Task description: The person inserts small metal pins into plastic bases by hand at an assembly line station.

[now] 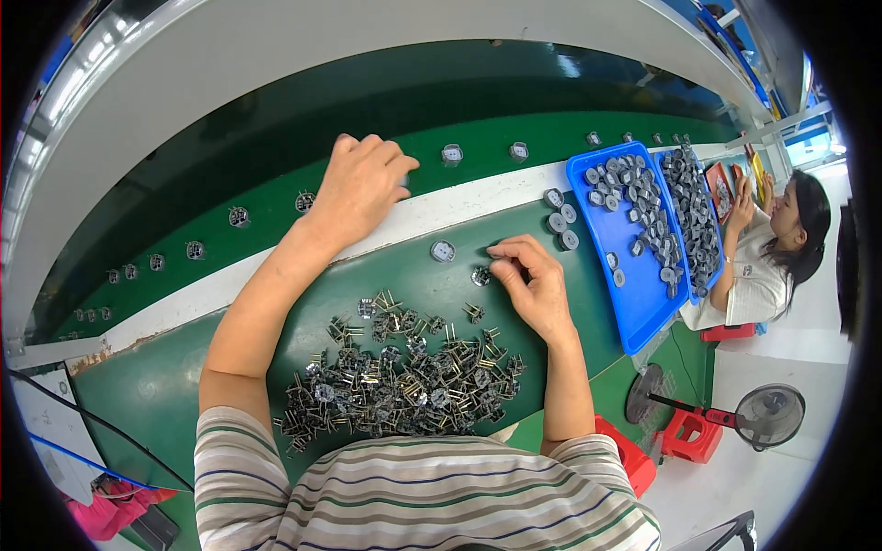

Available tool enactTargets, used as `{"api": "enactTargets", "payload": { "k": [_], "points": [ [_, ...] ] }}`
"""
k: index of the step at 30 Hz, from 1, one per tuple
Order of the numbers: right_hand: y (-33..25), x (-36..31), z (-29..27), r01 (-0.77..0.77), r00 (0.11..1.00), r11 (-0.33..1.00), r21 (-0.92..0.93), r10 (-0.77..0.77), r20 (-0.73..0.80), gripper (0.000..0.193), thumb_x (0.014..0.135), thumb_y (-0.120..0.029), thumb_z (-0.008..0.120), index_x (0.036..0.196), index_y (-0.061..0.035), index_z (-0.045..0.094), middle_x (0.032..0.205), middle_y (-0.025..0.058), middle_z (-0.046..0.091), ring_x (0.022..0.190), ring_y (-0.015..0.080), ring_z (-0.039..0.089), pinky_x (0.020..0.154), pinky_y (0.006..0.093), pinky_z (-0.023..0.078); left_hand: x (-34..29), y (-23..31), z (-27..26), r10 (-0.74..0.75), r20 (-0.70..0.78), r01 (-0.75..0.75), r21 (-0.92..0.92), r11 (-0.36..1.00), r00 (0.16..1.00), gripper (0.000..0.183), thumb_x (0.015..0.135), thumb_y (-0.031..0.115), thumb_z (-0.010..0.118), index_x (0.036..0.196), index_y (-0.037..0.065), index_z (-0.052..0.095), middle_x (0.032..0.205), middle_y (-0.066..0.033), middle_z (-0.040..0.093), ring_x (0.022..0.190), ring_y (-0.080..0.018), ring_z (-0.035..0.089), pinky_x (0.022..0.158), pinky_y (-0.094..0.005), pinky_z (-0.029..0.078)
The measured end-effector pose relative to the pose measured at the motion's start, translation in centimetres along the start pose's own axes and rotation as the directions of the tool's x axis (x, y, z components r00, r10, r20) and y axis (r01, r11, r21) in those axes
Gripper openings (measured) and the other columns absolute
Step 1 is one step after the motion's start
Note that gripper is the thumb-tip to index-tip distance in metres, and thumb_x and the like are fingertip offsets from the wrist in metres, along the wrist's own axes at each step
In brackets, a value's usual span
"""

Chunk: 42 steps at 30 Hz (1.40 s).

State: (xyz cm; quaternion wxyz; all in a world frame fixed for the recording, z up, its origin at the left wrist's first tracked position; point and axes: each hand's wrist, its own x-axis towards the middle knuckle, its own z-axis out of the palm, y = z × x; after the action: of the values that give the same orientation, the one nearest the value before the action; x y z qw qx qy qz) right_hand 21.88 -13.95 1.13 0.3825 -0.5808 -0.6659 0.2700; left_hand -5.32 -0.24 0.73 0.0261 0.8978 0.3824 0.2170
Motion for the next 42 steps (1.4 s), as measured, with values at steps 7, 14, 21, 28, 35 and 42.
{"api": "enactTargets", "payload": {
  "k": [7,14,21,28,35,42],
  "points": [
    [0.2,0.1,0.9,-0.028,0.997,0.997,-0.068,0.032,0.071,0.012,0.088,0.0,0.081,0.099,-0.0004,0.075,0.098,0.0053,0.07,0.074,0.014,0.063,0.068,0.0283,0.051,-0.2,3.5,2.4,0.041,0.026,-0.023,-0.479,0.878,0.999,0.044,0.084,0.02,0.084,0.125,0.011,0.07,0.109,-0.0008,0.072,0.107,-0.0224,0.064,0.091,-0.0403,0.042],
    [2.0,2.6,1.1,-0.055,0.998,0.998,-0.034,0.054,-0.009,0.007,0.093,0.0,0.076,0.101,0.0003,0.076,0.098,0.0043,0.072,0.079,0.0093,0.065,0.071,0.0254,0.052,-1.2,4.8,3.8,-0.004,-0.06,-0.03,-0.561,0.827,0.998,0.047,0.08,0.025,0.089,0.121,0.011,0.071,0.116,-0.0036,0.064,0.11,-0.0251,0.06,0.091,-0.0405,0.041],
    [1.3,4.7,2.9,0.008,0.999,0.994,0.108,-0.014,0.05,0.009,0.09,-0.003,0.081,0.098,-0.0012,0.076,0.099,0.0043,0.073,0.078,0.0116,0.063,0.068,0.0273,0.05,-1.6,4.5,4.0,-0.036,0.027,0.044,-0.498,0.866,0.999,0.041,0.076,0.03,0.093,0.104,0.012,0.07,0.106,-0.0034,0.057,0.103,-0.0253,0.056,0.089,-0.0412,0.039],
    [1.2,4.8,4.2,0.249,0.969,0.965,-0.079,-0.249,0.01,0.017,0.084,0.0,0.083,0.094,-0.0017,0.069,0.094,0.0089,0.068,0.083,0.0251,0.066,0.068,0.035,0.053,-1.6,4.7,3.9,-0.05,0.04,0.063,-0.485,0.872,0.998,0.039,0.073,0.033,0.094,0.095,0.01,0.07,0.102,-0.0017,0.059,0.102,-0.0236,0.056,0.087,-0.0412,0.04],
    [1.2,4.9,4.4,0.393,0.918,0.897,-0.203,-0.394,0.037,0.022,0.079,0.002,0.083,0.091,-0.0015,0.065,0.09,0.0102,0.065,0.082,0.0322,0.063,0.068,0.0414,0.052,-1.8,4.7,4.0,-0.063,0.022,0.065,-0.496,0.866,0.998,0.041,0.07,0.031,0.095,0.095,0.012,0.067,0.101,-0.0016,0.058,0.1,-0.0245,0.056,0.086,-0.0415,0.039],
    [1.0,3.9,2.7,0.051,0.998,0.998,0.031,-0.052,0.037,0.019,0.087,-0.002,0.081,0.101,-0.0003,0.068,0.091,0.0079,0.068,0.078,0.022,0.064,0.07,0.0348,0.053,-1.2,4.2,3.2,-0.039,0.007,0.036,-0.522,0.852,0.999,0.038,0.073,0.029,0.094,0.098,0.012,0.07,0.104,-0.0025,0.061,0.103,-0.0245,0.057,0.089,-0.0416,0.039]
  ]
}}
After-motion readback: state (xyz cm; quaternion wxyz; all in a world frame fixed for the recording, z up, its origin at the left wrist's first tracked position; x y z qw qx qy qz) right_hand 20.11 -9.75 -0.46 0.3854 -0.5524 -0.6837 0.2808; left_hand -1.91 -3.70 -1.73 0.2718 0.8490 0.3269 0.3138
